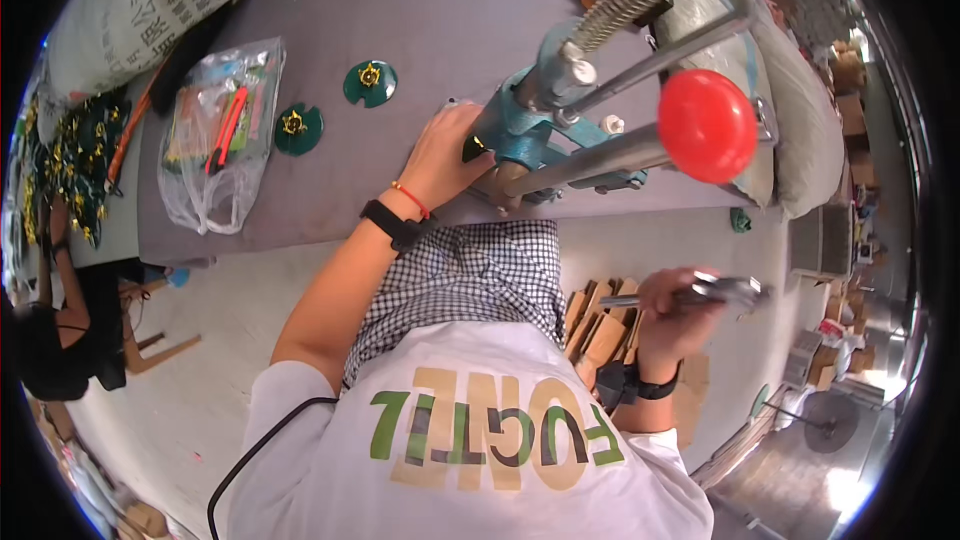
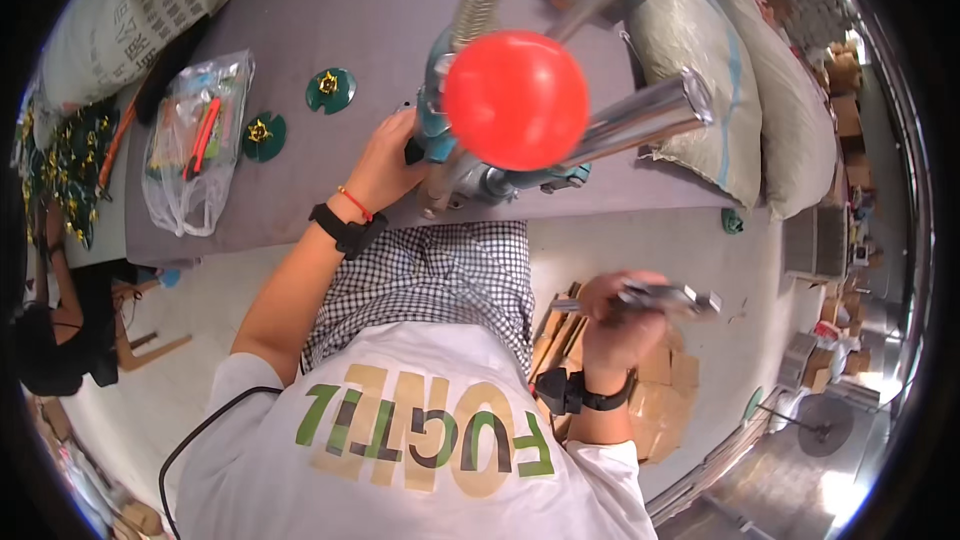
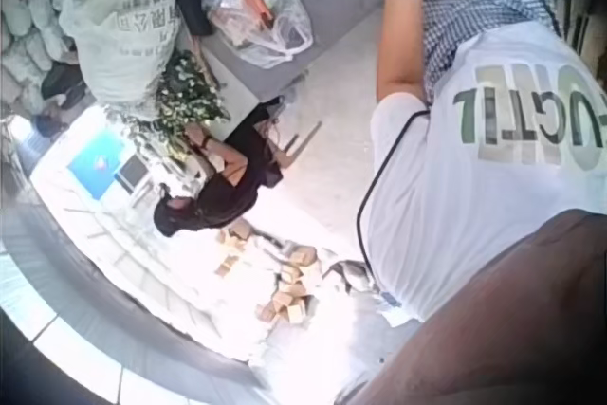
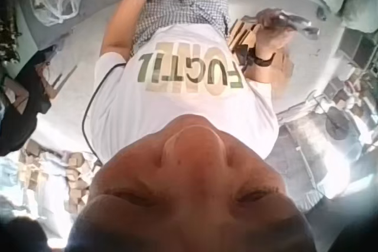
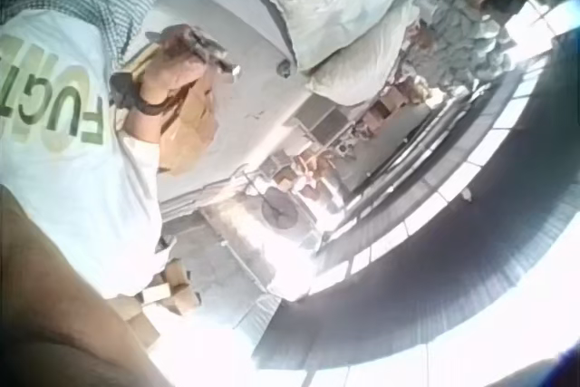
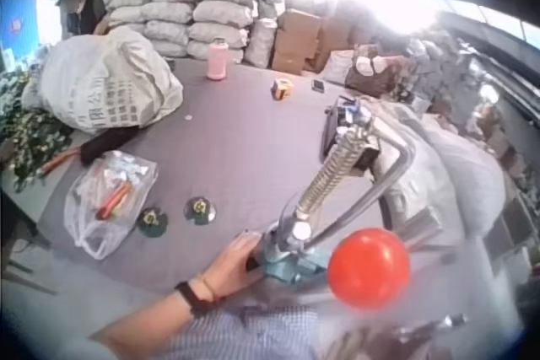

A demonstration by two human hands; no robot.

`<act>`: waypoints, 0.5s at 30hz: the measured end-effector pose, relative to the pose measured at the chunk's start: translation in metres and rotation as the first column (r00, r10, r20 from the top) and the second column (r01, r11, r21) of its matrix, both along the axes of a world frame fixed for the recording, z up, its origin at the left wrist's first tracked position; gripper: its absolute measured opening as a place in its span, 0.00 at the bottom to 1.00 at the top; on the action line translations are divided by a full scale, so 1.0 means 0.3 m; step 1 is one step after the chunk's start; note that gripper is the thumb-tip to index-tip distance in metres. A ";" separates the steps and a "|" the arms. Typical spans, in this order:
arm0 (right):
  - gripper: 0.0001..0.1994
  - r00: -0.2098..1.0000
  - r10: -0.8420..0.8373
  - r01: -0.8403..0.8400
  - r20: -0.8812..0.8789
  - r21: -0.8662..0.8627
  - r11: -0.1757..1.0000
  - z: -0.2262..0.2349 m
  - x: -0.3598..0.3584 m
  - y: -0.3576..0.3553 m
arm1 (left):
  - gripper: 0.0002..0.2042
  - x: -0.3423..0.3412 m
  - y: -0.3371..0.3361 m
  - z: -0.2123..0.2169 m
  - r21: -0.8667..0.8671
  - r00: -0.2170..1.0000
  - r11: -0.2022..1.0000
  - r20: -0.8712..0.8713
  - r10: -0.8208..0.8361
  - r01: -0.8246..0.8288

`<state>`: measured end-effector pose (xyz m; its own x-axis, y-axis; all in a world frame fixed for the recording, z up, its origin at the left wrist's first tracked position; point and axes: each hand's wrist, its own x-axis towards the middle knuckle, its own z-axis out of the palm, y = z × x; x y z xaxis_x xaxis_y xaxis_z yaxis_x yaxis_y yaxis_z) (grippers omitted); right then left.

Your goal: Using a wrench and a manual press machine to assemble green and gold mechanical components.

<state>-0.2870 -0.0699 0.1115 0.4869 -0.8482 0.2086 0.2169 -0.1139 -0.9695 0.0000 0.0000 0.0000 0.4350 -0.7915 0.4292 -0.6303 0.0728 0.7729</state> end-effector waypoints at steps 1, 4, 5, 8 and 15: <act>0.24 0.999 -0.044 0.044 0.000 0.017 0.999 -0.011 0.029 0.027 | 0.21 0.016 0.006 -0.006 0.041 1.000 0.999 -0.013 -0.014 0.014; 0.24 0.986 -0.061 0.076 -0.157 0.092 0.993 -0.091 -0.008 -0.003 | 0.19 0.001 -0.026 -0.020 0.052 0.999 0.998 -0.044 -0.020 0.023; 0.25 0.974 -0.094 0.122 -0.204 0.126 0.985 -0.100 -0.017 -0.017 | 0.19 -0.012 -0.041 -0.022 0.026 0.997 1.000 -0.073 -0.011 0.013; 0.25 0.958 -0.121 0.173 -0.261 0.185 0.967 -0.133 -0.022 -0.028 | 0.18 -0.002 -0.033 0.023 0.076 0.999 0.997 -0.043 -0.021 0.024; 0.19 0.945 0.115 -0.008 -0.306 0.331 0.943 -0.236 -0.070 -0.027 | 0.12 -0.004 -0.002 0.101 0.086 0.998 0.996 0.055 -0.008 0.003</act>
